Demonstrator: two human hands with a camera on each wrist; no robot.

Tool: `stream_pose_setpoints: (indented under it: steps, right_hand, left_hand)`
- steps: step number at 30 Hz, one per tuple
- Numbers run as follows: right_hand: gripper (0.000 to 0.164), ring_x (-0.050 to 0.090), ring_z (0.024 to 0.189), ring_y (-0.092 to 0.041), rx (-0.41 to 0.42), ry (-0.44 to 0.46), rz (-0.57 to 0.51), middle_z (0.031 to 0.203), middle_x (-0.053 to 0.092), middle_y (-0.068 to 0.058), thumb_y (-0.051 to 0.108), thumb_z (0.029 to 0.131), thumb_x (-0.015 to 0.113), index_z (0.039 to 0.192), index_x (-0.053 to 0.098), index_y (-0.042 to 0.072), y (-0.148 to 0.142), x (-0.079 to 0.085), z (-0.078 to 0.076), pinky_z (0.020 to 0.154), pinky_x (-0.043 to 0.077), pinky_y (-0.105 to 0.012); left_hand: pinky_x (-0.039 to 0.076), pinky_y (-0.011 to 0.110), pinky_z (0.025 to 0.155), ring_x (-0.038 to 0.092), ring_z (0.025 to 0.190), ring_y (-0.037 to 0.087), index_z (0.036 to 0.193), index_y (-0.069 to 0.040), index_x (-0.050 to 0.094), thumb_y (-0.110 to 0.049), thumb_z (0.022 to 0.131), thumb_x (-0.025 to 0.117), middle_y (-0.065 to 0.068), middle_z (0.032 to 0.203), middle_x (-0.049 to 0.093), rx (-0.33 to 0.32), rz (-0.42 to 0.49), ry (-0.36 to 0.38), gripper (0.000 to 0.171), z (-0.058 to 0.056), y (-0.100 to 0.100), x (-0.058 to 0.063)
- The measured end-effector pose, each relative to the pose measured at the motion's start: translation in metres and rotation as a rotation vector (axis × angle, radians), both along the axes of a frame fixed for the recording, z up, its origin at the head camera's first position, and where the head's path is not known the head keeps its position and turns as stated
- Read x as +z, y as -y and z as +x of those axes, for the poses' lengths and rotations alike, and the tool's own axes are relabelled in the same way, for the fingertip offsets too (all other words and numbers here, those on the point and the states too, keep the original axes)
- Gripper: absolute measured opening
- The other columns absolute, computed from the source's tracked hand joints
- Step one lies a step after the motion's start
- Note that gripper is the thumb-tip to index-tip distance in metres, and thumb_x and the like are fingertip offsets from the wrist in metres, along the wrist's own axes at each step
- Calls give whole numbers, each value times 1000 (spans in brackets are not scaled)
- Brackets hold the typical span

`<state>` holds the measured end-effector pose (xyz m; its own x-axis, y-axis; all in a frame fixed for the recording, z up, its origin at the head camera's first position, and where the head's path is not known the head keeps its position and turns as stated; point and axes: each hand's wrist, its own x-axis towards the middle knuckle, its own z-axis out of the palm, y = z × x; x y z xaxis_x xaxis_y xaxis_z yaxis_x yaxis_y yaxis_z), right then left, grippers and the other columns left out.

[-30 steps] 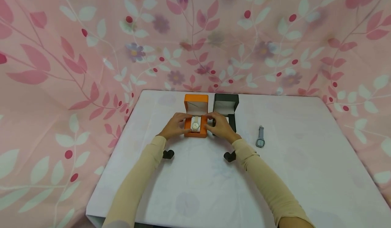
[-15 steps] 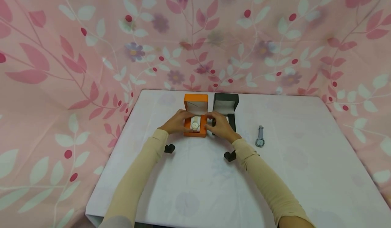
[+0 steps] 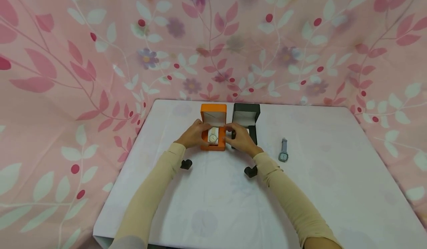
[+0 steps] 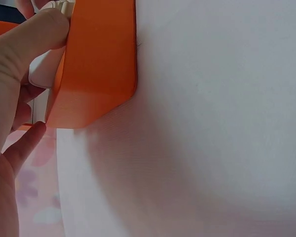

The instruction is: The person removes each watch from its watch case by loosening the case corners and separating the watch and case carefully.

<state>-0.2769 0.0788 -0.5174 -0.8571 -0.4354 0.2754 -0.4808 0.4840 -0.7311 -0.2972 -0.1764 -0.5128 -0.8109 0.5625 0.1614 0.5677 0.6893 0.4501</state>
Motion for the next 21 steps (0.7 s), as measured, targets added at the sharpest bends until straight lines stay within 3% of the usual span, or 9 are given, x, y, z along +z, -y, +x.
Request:
stream_pose_setpoints:
  steps: [5,14,21]
  right_hand:
    - [49,58,103,-31,-6,3,-4,115,61,-15,16,85,75,129,57,4,0,0,1,88,51,-44]
    - [50,58,108,-34,-1,16,-3,120,60,-14,14,86,74,131,55,4,0,1,5,92,50,-47]
    - [50,58,108,-32,-5,6,-10,121,61,-15,14,86,74,132,55,5,1,5,7,92,50,-47]
  left_hand:
    - [47,27,75,40,93,19,126,-10,64,-32,69,88,1,112,60,-3,22,-18,66,4,-1,1]
    - [47,28,70,40,89,19,128,-10,63,-32,68,90,13,106,56,8,48,-32,69,8,1,5]
    - [46,26,71,38,89,18,127,-11,61,-30,65,92,6,109,58,-21,70,-150,71,7,2,4]
